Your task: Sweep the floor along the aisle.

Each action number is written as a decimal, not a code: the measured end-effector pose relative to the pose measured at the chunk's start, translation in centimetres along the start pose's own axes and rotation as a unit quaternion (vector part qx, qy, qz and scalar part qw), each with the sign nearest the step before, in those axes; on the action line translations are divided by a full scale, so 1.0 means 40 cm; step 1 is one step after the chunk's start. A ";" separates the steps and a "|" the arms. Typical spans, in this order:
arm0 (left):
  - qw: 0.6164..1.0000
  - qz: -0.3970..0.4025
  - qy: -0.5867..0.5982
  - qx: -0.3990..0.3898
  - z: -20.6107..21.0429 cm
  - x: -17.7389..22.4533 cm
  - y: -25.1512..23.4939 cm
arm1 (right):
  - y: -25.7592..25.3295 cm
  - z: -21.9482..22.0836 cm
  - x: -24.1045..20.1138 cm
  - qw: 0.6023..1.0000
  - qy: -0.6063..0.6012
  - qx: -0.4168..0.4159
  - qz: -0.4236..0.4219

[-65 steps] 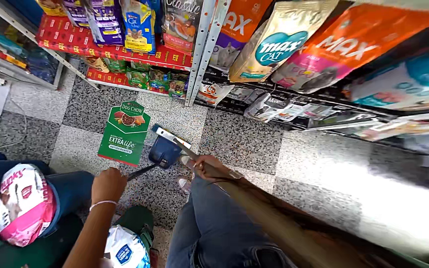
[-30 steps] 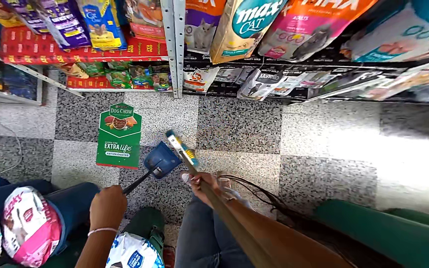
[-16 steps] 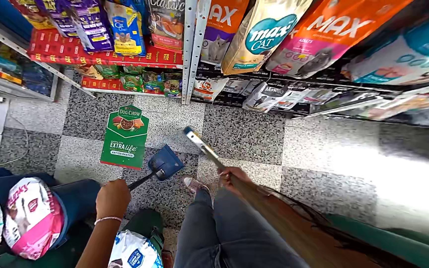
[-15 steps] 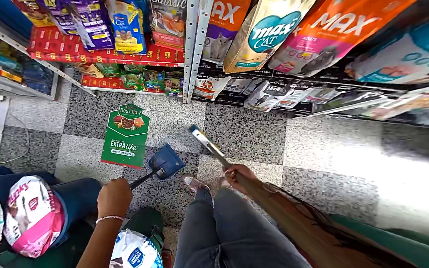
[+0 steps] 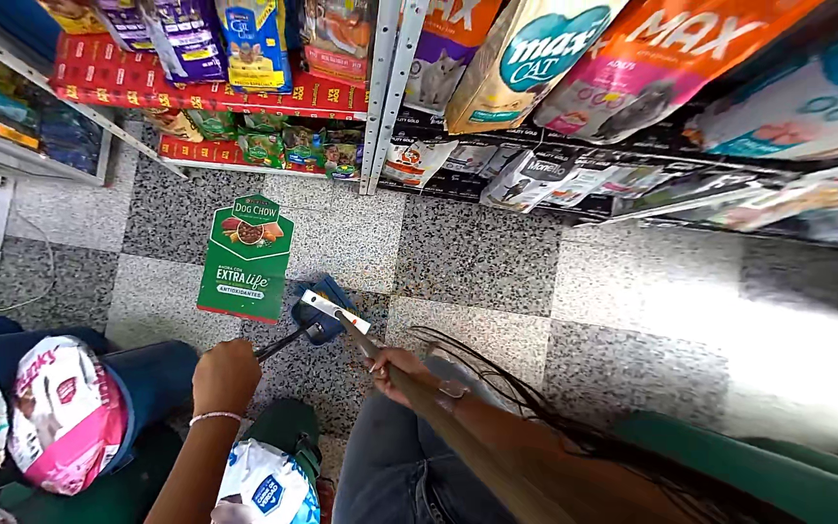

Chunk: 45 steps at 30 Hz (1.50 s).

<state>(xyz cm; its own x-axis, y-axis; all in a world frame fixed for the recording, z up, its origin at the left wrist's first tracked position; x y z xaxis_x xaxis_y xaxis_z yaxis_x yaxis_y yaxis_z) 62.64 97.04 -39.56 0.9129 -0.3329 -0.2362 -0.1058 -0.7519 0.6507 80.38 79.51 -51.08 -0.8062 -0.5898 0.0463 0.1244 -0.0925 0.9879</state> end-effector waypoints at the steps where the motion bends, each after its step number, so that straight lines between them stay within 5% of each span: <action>1: 1.000 0.003 0.013 0.005 0.000 -0.002 -0.001 | -0.005 -0.038 -0.017 0.999 0.014 -0.021 -0.031; 5: 0.999 -0.001 0.036 0.019 -0.007 -0.005 -0.005 | 0.032 -0.123 -0.137 0.987 0.075 0.096 -0.104; 8: 0.999 -0.009 0.040 0.028 -0.008 -0.008 -0.009 | 0.006 -0.188 -0.219 0.986 -0.003 0.128 -0.106; 11: 0.999 -0.009 0.034 0.036 -0.007 -0.014 -0.013 | -0.058 -0.181 -0.186 0.991 -0.056 0.091 -0.078; 18: 1.000 0.008 0.008 0.017 -0.006 -0.023 -0.024 | -0.049 0.032 0.005 0.990 0.115 0.059 -0.049; 22: 1.000 0.011 0.013 0.022 0.003 -0.035 -0.017 | -0.037 -0.060 -0.022 0.989 0.117 -0.017 -0.094; 27: 0.999 -0.001 0.038 0.026 0.002 -0.037 -0.003 | 0.030 -0.156 -0.163 0.978 0.113 0.133 -0.114; 30: 0.999 -0.001 0.039 0.030 0.002 -0.044 0.002 | 0.004 -0.201 -0.230 0.979 0.052 0.158 -0.120; 33: 0.999 -0.001 0.033 0.024 -0.003 -0.045 0.001 | -0.058 -0.153 -0.175 0.987 0.044 0.129 -0.091; 38: 0.999 -0.002 0.032 0.024 0.000 -0.025 0.002 | -0.063 0.018 -0.015 0.979 0.183 0.058 -0.066; 42: 0.999 -0.007 0.031 0.017 0.002 -0.019 0.009 | -0.012 0.018 -0.044 0.963 0.262 0.025 -0.063; 45: 0.999 -0.010 0.035 0.022 0.006 -0.019 0.011 | 0.019 -0.032 -0.108 0.910 0.399 0.055 -0.100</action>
<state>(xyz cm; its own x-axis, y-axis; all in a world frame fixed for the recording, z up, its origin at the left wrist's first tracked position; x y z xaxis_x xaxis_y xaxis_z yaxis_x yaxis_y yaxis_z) 61.81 96.81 -39.27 0.9403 -0.2779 -0.1966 -0.1032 -0.7830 0.6134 84.68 80.96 -50.72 -0.1241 -0.9686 -0.2154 -0.0720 -0.2078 0.9755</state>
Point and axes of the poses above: each hand's wrist, its own y-axis away from the middle knuckle, its own z-axis out of the palm, x = y × z, the point moved 3 cm from there along -y, towards the middle knuckle, and after that the axes turned 14 degrees about x, right-handed, at the moved point
